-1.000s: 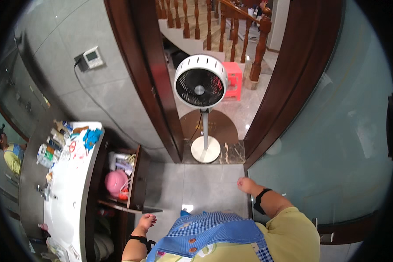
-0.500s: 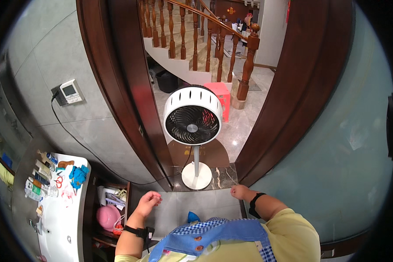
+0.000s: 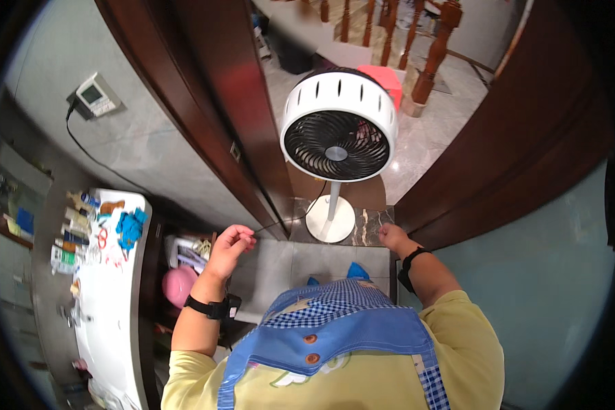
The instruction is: Cleaning the bathroom sink, mirror, and organizing countertop items.
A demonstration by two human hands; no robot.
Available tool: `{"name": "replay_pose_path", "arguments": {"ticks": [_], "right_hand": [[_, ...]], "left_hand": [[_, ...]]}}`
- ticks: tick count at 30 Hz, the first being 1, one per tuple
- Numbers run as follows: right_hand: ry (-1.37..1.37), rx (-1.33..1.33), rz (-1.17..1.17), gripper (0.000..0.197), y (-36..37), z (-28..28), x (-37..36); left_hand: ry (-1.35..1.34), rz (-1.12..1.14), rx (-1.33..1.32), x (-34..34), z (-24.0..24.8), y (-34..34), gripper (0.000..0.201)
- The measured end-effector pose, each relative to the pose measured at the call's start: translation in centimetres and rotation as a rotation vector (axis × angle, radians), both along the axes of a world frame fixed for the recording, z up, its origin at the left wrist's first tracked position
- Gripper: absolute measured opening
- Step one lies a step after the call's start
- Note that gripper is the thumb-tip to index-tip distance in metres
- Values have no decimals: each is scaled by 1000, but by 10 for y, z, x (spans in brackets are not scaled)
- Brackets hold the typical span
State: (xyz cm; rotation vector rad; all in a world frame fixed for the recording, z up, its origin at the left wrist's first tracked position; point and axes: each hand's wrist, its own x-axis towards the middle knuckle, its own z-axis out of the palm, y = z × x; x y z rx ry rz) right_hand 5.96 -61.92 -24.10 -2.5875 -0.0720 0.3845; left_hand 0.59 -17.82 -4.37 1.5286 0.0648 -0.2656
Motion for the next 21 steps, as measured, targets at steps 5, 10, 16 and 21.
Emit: {"name": "replay_pose_path", "arguments": {"ticks": [5, 10, 16, 21], "right_hand": [[-28, 224, 16, 35, 35, -11, 60], [-156, 219, -37, 47, 76, -22, 127], [-238, 234, -46, 49, 91, -59, 184], [-206, 203, -39, 48, 91, -73, 203]], "left_hand": [[144, 236, 8, -40, 1, 6, 12], [279, 426, -15, -79, -13, 5, 10], [426, 666, -57, -109, -22, -13, 9], [487, 809, -80, -123, -28, -28, 9]]}}
